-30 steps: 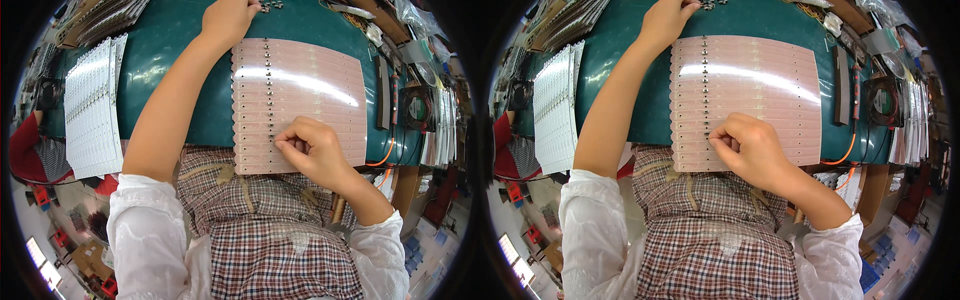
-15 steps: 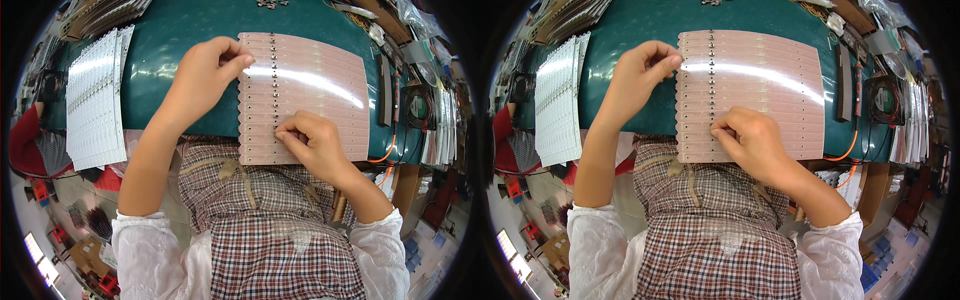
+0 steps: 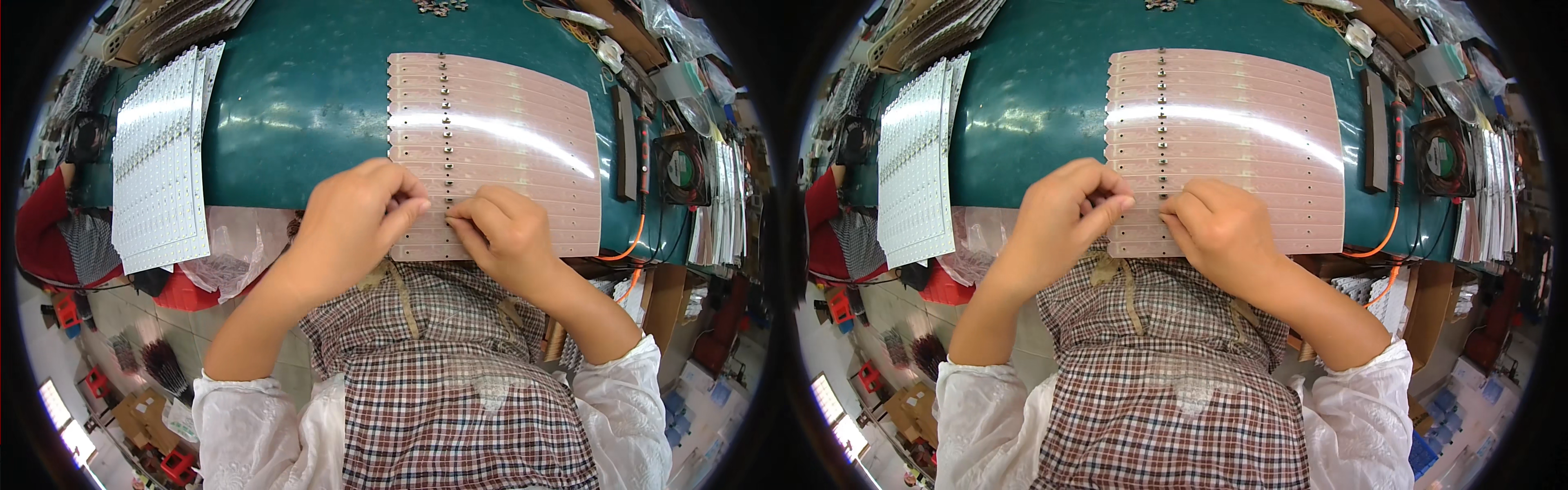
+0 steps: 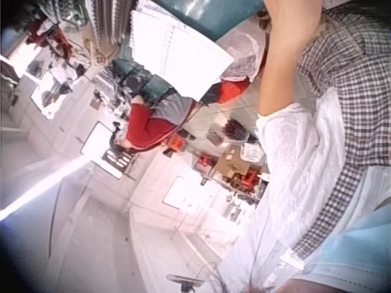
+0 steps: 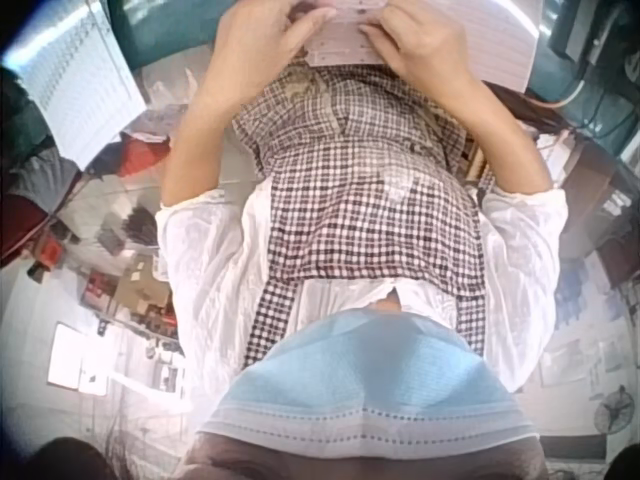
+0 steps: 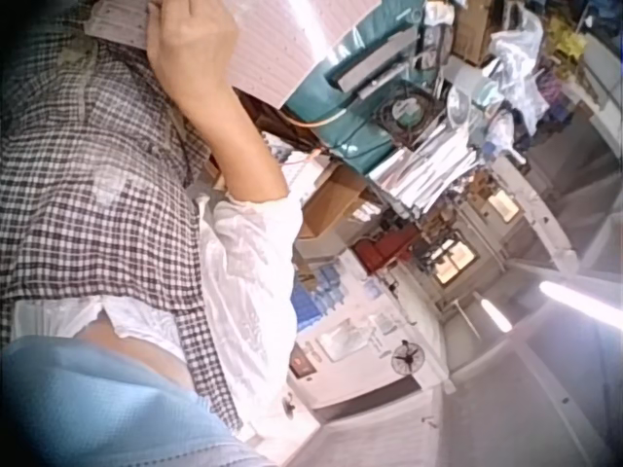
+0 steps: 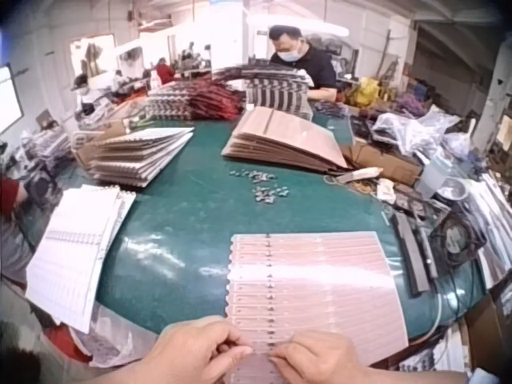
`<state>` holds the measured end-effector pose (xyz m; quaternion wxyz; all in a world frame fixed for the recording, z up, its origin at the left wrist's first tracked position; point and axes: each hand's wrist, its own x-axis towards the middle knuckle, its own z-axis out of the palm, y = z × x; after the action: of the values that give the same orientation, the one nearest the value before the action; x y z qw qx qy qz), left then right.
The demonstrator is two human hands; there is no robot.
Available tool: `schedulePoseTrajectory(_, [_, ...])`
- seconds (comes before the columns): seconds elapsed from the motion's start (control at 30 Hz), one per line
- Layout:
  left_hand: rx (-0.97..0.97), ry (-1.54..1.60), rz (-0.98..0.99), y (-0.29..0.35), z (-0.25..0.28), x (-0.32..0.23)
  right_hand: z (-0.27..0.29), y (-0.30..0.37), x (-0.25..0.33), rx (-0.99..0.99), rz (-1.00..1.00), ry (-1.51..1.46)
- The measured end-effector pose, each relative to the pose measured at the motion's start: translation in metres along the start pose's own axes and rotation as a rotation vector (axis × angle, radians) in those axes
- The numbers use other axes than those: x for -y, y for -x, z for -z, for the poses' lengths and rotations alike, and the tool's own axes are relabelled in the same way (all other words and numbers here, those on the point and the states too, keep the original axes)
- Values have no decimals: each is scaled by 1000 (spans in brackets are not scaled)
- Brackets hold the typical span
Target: The person places small components onto a flexible circuit board strip by hand.
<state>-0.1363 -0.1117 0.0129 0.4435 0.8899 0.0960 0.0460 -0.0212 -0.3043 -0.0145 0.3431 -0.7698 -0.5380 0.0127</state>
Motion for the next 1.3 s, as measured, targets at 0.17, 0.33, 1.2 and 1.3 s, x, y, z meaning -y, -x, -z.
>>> schedulePoseTrajectory(0.17, [-15,-70,-119,11,-23,-5,-3,3,-8,24,-72,-101])
schedulePoseTrajectory(0.33, [-40,-128,-130,13,-35,-9,22,-14,-11,165,-336,-356])
schedulePoseTrajectory(1.2, [-120,-438,-325,12,-55,-3,26,-143,-138,-132,-316,34])
schedulePoseTrajectory(1.3, [-127,-514,-364,13,-57,-2,13,-163,-153,-178,-156,135])
